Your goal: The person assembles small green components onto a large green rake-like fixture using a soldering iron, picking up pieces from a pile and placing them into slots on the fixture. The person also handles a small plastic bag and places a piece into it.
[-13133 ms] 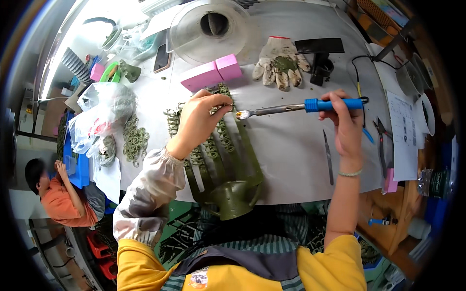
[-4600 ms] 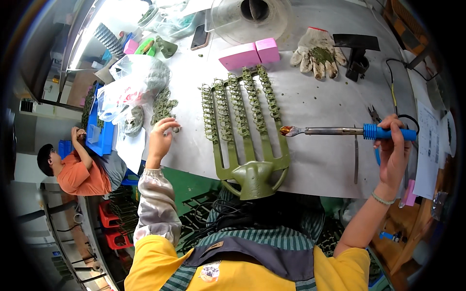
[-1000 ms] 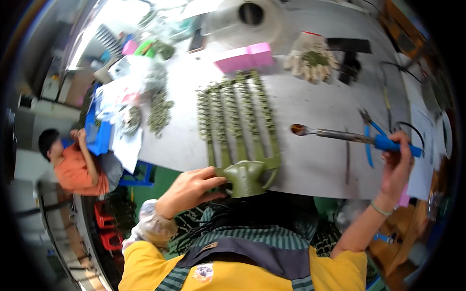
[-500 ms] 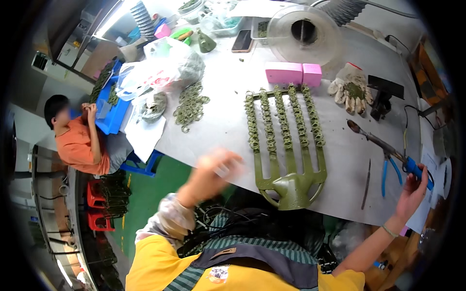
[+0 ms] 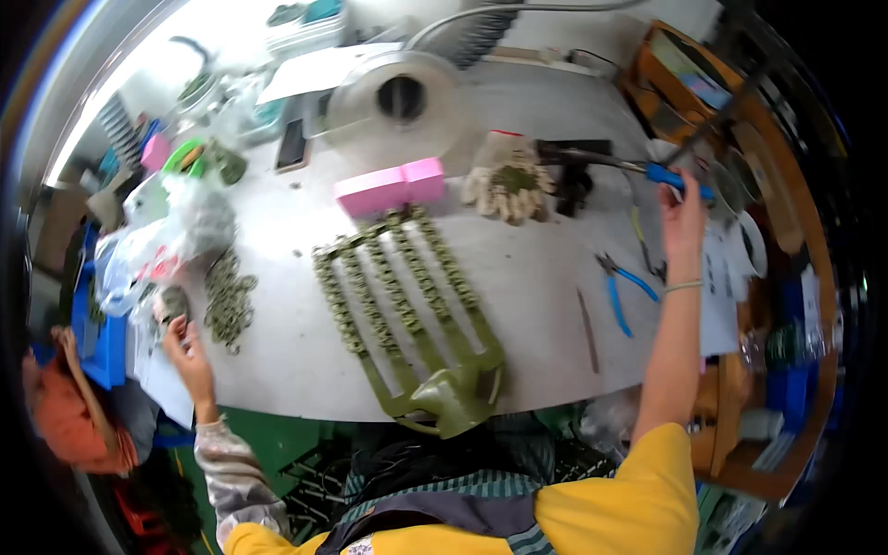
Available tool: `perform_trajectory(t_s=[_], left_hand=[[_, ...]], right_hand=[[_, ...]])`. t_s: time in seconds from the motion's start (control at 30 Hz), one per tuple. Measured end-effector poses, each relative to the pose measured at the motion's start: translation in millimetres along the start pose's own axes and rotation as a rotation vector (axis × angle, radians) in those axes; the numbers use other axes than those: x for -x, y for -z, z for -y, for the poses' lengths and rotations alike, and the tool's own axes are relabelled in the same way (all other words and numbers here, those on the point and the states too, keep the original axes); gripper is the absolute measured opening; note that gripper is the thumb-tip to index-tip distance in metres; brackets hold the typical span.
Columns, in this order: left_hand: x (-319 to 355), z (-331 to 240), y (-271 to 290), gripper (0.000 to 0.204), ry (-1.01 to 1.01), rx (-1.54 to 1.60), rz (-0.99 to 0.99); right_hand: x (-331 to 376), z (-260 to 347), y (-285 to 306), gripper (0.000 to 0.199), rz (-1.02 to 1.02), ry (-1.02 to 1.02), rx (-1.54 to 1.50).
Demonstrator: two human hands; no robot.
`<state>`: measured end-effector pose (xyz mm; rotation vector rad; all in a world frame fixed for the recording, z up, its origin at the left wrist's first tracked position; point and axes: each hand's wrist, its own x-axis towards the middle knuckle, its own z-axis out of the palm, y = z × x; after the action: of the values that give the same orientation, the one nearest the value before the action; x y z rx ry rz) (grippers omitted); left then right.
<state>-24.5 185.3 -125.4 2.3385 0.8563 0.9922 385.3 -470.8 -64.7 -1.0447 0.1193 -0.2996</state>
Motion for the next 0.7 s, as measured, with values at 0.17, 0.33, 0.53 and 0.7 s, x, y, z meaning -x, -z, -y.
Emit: perform_trajectory(t_s=[0.17, 0.33, 0.53, 0.7], left_hand=[[22, -26, -48, 0.061, -0.170, -0.062, 0.124], [36, -26, -39, 0.108, -0.052, -0.243, 0.196], [6, -6, -68, 0.115, 0.053, -0.269, 0.197], [-36, 23, -71, 0.096, -0.114, -0.195, 0.270]], right_hand=[[-147, 28, 102, 0.023, 0.213, -0.109, 0.087], [-127, -26, 64, 0.031, 0.341, -0.321, 0.110], [-85, 2, 74, 0.038, 0.135, -0.376, 0.207], [40, 26, 22, 0.030, 0.093, -0.260, 0.224]])
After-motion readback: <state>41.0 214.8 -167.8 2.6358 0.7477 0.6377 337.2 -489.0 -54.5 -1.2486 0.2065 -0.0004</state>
